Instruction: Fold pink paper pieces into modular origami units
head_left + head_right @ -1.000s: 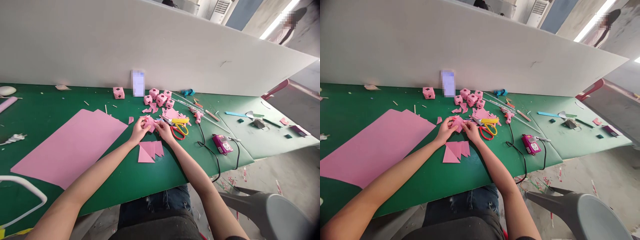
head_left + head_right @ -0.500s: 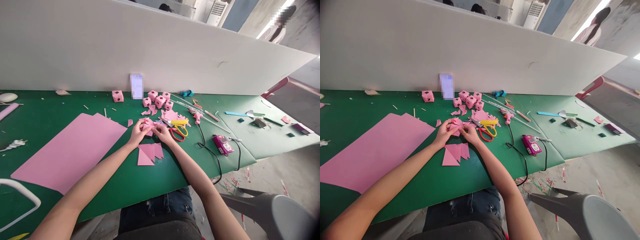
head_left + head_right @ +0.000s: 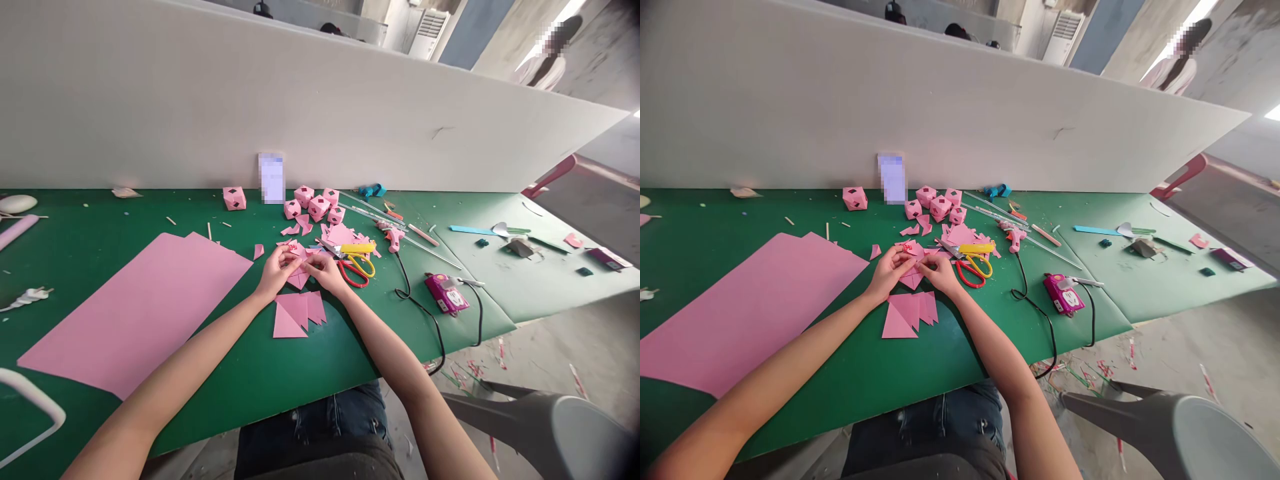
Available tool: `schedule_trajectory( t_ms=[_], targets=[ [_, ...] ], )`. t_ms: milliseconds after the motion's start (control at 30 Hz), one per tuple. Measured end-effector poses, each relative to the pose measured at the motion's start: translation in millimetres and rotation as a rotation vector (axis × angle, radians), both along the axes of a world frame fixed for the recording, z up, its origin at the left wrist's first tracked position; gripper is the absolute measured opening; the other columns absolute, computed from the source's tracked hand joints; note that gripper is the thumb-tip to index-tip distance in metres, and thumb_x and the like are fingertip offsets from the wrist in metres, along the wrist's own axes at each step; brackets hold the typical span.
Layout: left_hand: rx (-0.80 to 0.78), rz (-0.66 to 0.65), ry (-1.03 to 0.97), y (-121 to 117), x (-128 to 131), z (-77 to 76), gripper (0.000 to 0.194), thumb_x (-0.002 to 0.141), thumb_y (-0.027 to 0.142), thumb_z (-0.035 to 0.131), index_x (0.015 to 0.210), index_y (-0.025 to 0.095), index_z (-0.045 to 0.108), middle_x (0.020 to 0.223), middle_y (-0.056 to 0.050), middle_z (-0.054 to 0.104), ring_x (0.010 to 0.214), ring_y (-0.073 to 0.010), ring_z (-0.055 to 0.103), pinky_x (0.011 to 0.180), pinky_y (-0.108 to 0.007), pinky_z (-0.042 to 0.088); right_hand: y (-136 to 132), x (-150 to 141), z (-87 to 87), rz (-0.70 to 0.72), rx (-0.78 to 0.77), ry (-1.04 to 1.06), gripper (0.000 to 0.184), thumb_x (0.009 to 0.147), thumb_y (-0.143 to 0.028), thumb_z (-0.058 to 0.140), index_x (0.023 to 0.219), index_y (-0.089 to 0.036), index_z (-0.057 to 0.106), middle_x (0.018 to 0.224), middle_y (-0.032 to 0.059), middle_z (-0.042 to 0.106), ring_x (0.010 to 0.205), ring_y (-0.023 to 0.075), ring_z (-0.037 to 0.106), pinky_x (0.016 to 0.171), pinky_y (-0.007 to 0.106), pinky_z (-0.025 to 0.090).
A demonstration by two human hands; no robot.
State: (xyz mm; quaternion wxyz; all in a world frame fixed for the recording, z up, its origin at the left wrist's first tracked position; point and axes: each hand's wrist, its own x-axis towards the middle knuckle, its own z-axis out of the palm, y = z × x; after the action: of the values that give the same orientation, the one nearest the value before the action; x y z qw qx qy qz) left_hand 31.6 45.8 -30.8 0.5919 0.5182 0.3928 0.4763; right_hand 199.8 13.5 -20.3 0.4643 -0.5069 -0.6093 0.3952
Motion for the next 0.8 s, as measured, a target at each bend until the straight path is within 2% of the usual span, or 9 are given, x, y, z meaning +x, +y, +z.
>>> schedule_trajectory(
  t_ms=[267,367,500,633,800],
  targets=[
    [-0.053,0.076,-0.041,3.1,-2.7,2.2,0.058,0.066,0.038,0.087,0.113,0.018,0.060,0.074,0.004,0.067,0.070,-0.0145,0.065,0.071,-0.028,0.048,3.1,-3.2,-6.4,-0.021,-0.007,-0.034,0.049,0.082,-0.067,0.071,0.077,-0.018,0.069,0.075,0.0038,0.068,0.069,0.0175,0.055,0.067,0.031,0.045],
    [-0.049,0.094,-0.040,3.9,-2.5,1.6,0.057,0.068,0.040,0.086,0.113,0.019,0.059,0.073,0.004,0.066,0.071,-0.0144,0.065,0.072,-0.027,0.048,3.3,-1.5,-5.1,-0.035,-0.001,-0.036,0.047,0.082,-0.066,0.071,0.076,-0.019,0.067,0.076,0.0034,0.067,0.070,0.0174,0.056,0.069,0.032,0.045],
    [-0.042,0.069,-0.016,3.7,-1.5,0.2,0.057,0.066,0.039,0.088,0.111,0.019,0.060,0.083,-0.001,0.073,0.081,-0.0181,0.069,0.080,-0.030,0.050,2.6,-0.4,-3.3,-0.032,0.014,-0.036,0.049,0.081,-0.067,0.071,0.072,-0.019,0.064,0.072,0.0032,0.065,0.068,0.0177,0.054,0.067,0.032,0.044],
    [-0.033,0.081,0.000,4.4,-1.9,-0.3,0.054,0.066,0.039,0.088,0.108,0.018,0.061,0.075,0.001,0.071,0.076,-0.0178,0.067,0.077,-0.030,0.048,3.1,-1.3,-2.6,-0.019,-0.018,-0.026,0.053,0.081,-0.072,0.069,0.076,-0.019,0.064,0.074,0.0024,0.063,0.069,0.0173,0.053,0.066,0.031,0.042],
    [-0.029,0.119,-0.015,6.0,-2.9,-0.9,0.049,0.069,0.041,0.084,0.107,0.019,0.060,0.076,0.002,0.068,0.075,-0.0158,0.065,0.075,-0.029,0.047,4.0,0.8,-3.7,-0.030,-0.035,-0.066,0.057,0.085,-0.076,0.059,0.072,-0.021,0.056,0.066,-0.0017,0.050,0.062,0.0147,0.043,0.059,0.030,0.034]
  ],
)
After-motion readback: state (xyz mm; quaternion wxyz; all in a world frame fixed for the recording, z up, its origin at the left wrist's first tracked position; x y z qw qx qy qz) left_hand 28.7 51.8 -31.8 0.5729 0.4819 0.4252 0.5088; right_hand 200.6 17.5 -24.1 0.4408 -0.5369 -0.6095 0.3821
